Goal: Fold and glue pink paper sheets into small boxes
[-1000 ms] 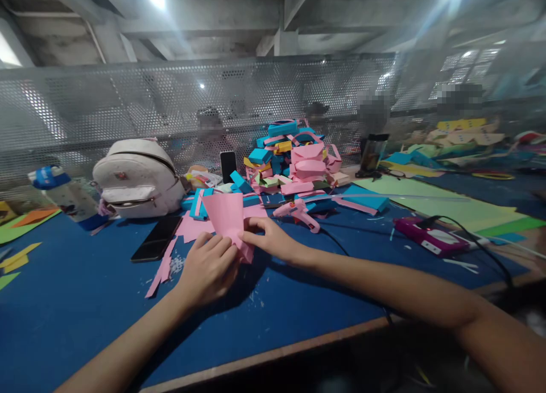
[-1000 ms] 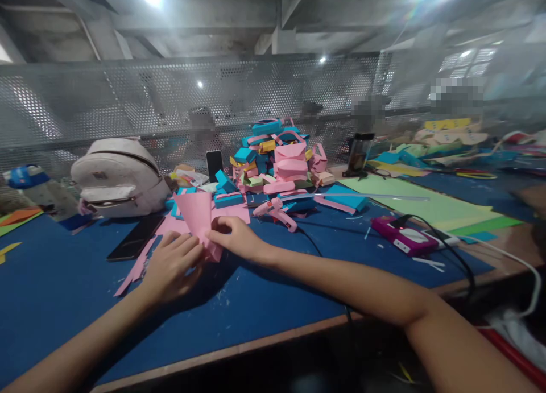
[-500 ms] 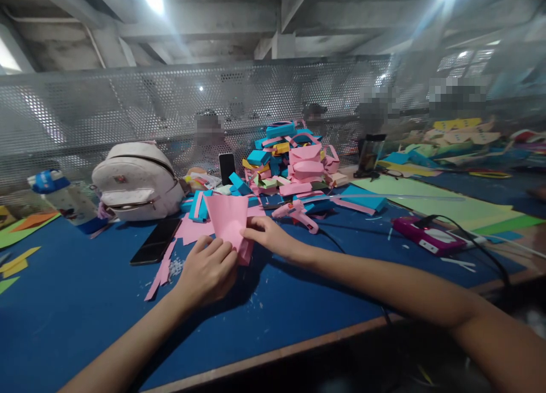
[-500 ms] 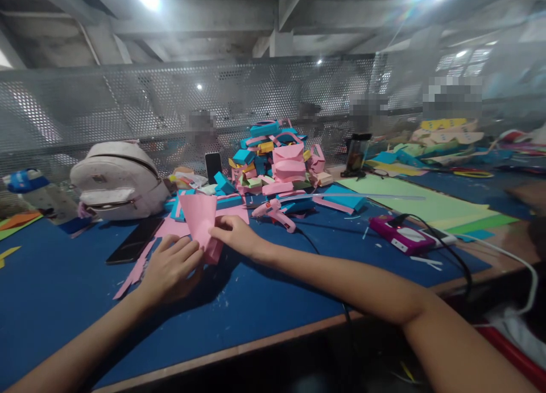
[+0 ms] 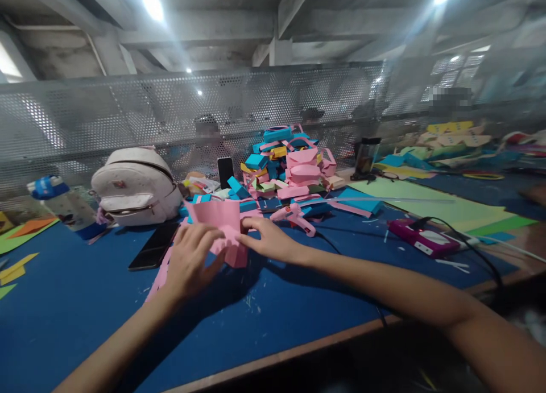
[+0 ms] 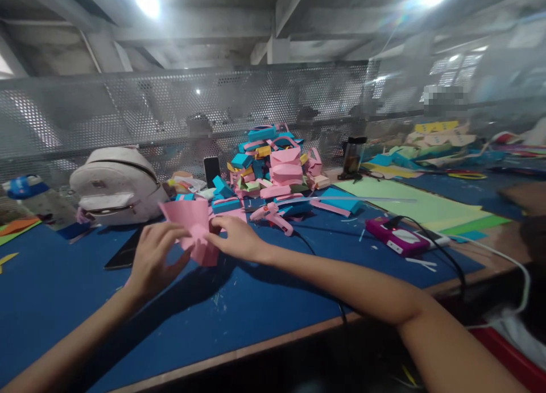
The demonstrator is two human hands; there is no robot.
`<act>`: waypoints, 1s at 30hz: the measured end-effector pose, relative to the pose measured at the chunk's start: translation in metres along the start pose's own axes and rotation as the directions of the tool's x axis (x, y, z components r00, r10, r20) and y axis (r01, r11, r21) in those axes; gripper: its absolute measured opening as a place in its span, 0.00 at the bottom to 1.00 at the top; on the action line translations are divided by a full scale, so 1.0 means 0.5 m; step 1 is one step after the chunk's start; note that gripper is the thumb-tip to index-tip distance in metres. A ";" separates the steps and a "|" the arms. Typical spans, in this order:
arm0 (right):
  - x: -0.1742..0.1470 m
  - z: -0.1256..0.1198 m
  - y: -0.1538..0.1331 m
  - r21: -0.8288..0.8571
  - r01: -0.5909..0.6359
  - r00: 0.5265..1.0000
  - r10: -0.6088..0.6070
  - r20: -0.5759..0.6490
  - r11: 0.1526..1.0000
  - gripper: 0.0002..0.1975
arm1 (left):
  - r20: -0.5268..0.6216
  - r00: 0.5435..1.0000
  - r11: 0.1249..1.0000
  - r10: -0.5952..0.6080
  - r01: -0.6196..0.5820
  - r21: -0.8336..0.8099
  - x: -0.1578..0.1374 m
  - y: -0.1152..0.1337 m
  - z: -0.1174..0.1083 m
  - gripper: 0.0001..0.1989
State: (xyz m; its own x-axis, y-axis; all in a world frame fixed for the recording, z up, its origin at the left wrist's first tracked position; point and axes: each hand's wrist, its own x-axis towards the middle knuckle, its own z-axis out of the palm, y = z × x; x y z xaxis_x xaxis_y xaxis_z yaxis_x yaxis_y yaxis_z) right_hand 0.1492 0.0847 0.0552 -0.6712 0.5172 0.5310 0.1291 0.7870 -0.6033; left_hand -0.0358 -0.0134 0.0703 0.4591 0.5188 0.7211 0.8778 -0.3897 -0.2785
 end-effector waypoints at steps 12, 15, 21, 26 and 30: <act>0.023 -0.071 -0.058 -0.376 0.295 0.951 -0.233 0.204 0.878 0.07 | 0.581 0.776 0.919 0.246 0.003 -0.394 0.216 -0.076 -0.083 0.04; 0.020 -0.078 -0.061 -0.374 0.284 0.955 -0.224 0.197 0.883 0.06 | 0.687 0.679 0.838 0.259 0.196 -0.509 0.234 -0.078 -0.078 0.07; 0.007 -0.094 -0.060 -0.330 0.292 0.946 -0.220 0.238 0.898 0.07 | 0.713 0.656 0.804 0.248 0.271 -0.529 0.234 -0.094 -0.070 0.07; -0.016 -0.101 -0.041 -0.344 0.332 0.939 -0.273 0.210 0.879 0.07 | 0.840 0.512 0.832 0.182 0.374 -0.409 0.180 -0.117 -0.084 0.15; -0.045 -0.100 -0.032 -0.540 0.520 0.848 -0.473 0.238 0.662 0.07 | 0.881 0.447 0.890 0.155 0.325 -0.321 0.128 -0.090 -0.128 0.15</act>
State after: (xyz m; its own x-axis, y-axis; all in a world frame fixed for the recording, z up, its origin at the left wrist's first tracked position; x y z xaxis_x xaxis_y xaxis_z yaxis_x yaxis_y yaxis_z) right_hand 0.1986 0.0772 0.0828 -0.8040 -0.0135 0.5944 0.1301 0.9715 0.1981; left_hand -0.0547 -0.0112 0.1698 0.4615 0.8419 -0.2796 0.8861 -0.4227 0.1901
